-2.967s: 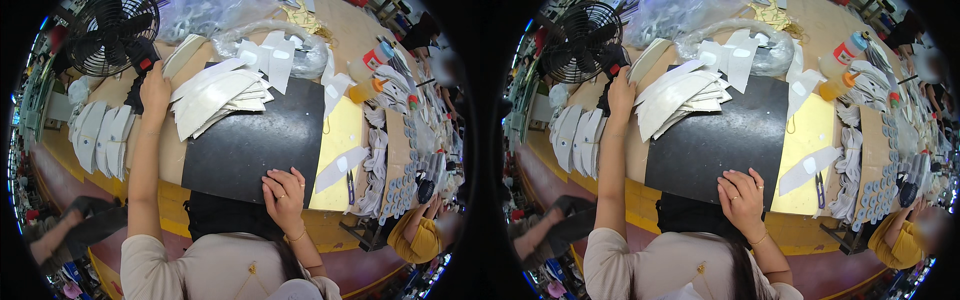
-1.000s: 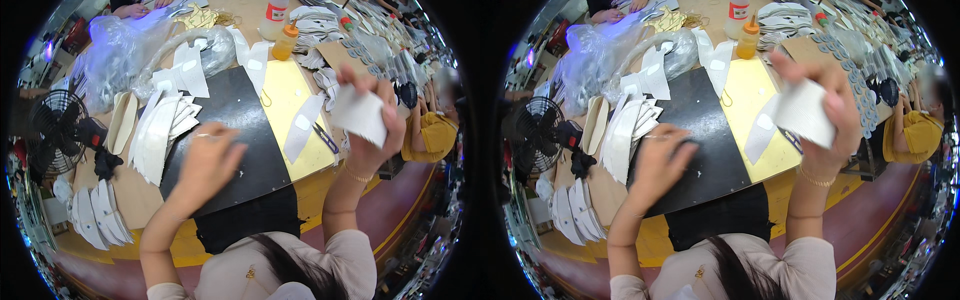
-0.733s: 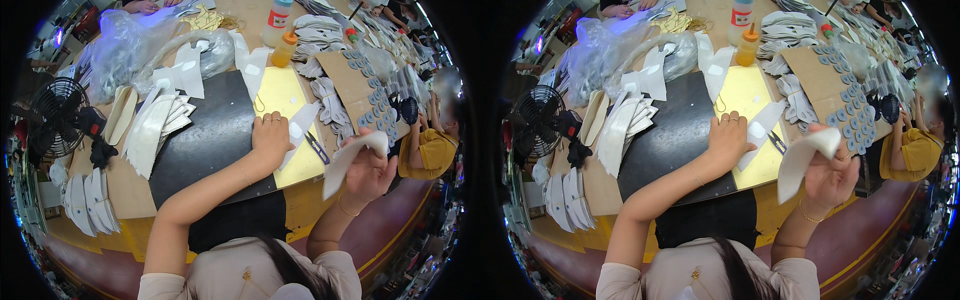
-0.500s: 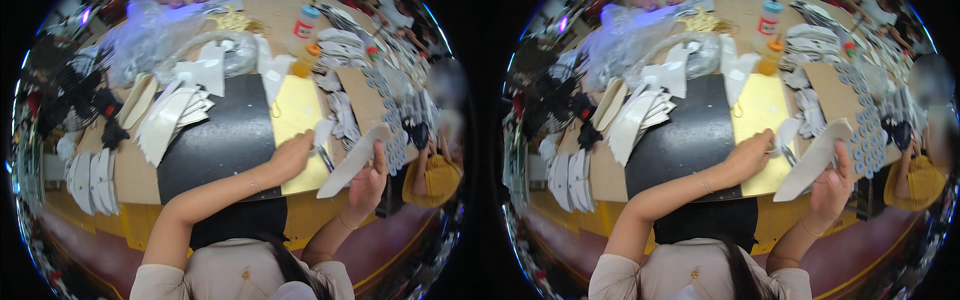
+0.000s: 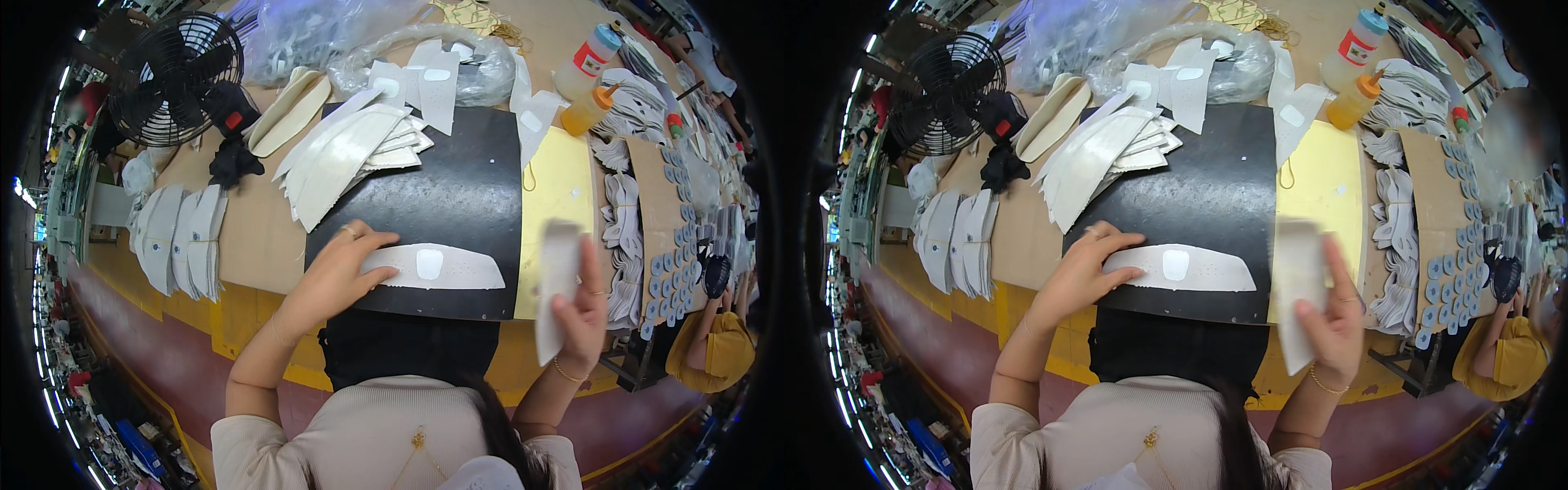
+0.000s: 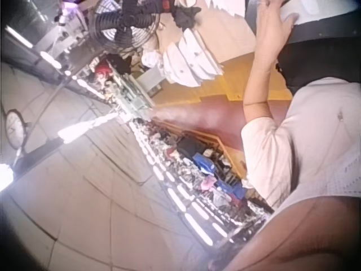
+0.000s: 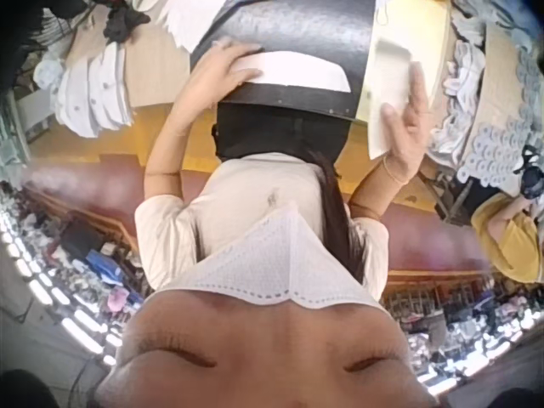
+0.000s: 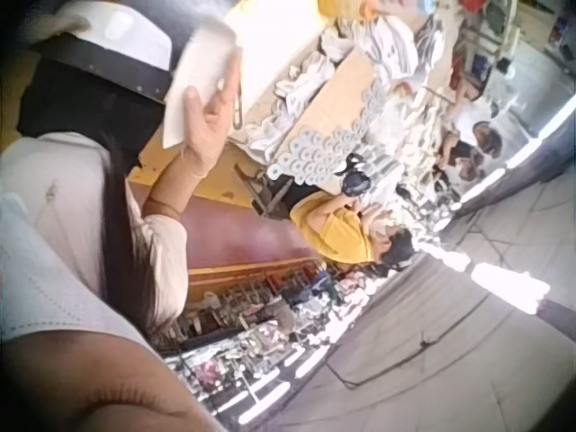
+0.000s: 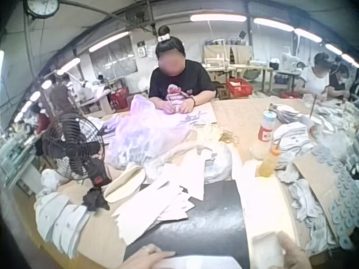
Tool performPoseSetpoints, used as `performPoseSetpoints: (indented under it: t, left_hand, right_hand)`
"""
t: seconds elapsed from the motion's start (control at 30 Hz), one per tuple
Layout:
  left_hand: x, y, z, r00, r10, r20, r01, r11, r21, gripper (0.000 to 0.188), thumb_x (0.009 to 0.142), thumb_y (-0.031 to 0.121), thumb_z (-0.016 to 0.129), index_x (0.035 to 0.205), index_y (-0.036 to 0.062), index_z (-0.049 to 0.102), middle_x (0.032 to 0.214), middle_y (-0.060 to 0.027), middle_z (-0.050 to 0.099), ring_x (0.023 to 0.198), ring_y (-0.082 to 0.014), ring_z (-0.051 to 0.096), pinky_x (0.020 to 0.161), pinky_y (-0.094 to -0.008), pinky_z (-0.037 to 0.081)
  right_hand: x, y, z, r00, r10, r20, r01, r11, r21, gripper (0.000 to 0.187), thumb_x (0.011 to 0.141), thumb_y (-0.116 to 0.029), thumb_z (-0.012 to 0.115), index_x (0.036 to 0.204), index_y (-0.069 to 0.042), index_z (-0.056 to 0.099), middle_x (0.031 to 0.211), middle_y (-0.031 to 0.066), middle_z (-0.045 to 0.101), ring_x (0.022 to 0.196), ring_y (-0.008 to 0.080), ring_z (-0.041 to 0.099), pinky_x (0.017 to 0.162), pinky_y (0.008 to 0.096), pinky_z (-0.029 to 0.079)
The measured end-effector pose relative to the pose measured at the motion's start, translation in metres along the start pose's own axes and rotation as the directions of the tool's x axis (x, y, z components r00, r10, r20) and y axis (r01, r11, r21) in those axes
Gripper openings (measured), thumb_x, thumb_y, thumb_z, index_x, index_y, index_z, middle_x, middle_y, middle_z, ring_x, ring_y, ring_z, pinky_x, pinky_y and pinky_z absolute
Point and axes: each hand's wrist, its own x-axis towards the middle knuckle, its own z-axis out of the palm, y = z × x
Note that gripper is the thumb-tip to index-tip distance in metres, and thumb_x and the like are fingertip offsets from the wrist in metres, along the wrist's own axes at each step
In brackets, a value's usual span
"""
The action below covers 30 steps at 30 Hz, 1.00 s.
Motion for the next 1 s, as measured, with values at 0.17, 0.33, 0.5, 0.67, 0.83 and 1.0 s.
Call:
performPoseSetpoints:
  t: [0.17,0.33,0.5,0.67,0.83,1.0]
  left_hand:
    - [-0.032,0.024,-0.005,0.999,-0.041,-0.014,0.022,0.750,-0.661,0.072,0.080,0.024,0.081,0.141,0.0042,0.050,0.119,-0.0076,0.064,0.099,-0.0134,0.058,0.086,-0.0262,0.045]
    - [-0.041,0.010,-0.001,0.941,-0.260,0.217,0.327,0.530,-0.782,0.034,0.090,0.014,0.073,0.119,-0.0015,0.064,0.091,-0.0108,0.072,0.071,-0.0119,0.067,0.064,-0.0223,0.053]
    - [-0.037,-0.002,-0.002,0.917,-0.346,0.198,0.312,0.312,-0.898,0.021,0.093,0.014,0.070,0.103,-0.0046,0.068,0.086,-0.0093,0.071,0.068,-0.0115,0.068,0.062,-0.0219,0.055]
    - [-0.028,-0.014,0.005,0.885,-0.432,0.172,0.413,0.560,-0.719,0.023,0.091,0.020,0.073,0.087,-0.0024,0.068,0.073,-0.0061,0.070,0.058,-0.0087,0.065,0.053,-0.0198,0.050]
    - [-0.020,-0.017,0.011,0.900,-0.434,0.049,0.394,0.759,-0.518,0.023,0.086,0.019,0.078,0.079,-0.0001,0.067,0.063,-0.0034,0.065,0.052,-0.0057,0.059,0.047,-0.0186,0.045]
    - [-0.017,-0.019,0.016,0.908,-0.419,0.014,0.382,0.812,-0.441,0.027,0.087,0.023,0.077,0.078,0.0002,0.066,0.059,-0.0040,0.063,0.050,-0.0073,0.058,0.046,-0.0206,0.044]
  right_hand:
    - [0.021,-0.005,0.068,0.770,0.059,0.635,0.216,0.913,-0.345,0.088,0.083,0.008,0.055,0.158,-0.004,0.010,0.153,0.0195,0.041,0.137,0.0302,0.044,0.114,0.0386,0.031]
    - [0.016,-0.006,0.086,0.798,0.322,0.510,-0.103,0.906,-0.412,0.073,0.087,0.001,0.063,0.151,-0.003,0.028,0.132,0.0168,0.058,0.111,0.0238,0.059,0.093,0.0338,0.047]
    - [0.015,-0.001,0.058,0.805,0.584,0.100,-0.528,0.784,-0.326,0.019,0.091,-0.014,0.072,0.100,0.002,0.067,0.073,0.0042,0.069,0.053,0.0067,0.061,0.049,0.0205,0.049]
    - [0.022,0.005,0.062,0.856,0.495,-0.147,-0.506,0.748,-0.430,0.029,0.091,-0.023,0.073,0.076,0.000,0.065,0.060,0.0019,0.064,0.048,0.0044,0.054,0.046,0.0191,0.042]
    - [0.027,0.015,0.065,0.916,0.360,-0.177,-0.378,0.628,-0.680,0.035,0.090,-0.026,0.073,0.070,0.001,0.063,0.053,0.0035,0.059,0.046,0.0063,0.050,0.046,0.0233,0.038]
    - [0.027,0.016,0.066,0.921,0.342,-0.185,-0.366,0.604,-0.708,0.036,0.089,-0.026,0.074,0.070,0.002,0.060,0.051,0.0043,0.051,0.046,0.0084,0.044,0.046,0.0263,0.035]
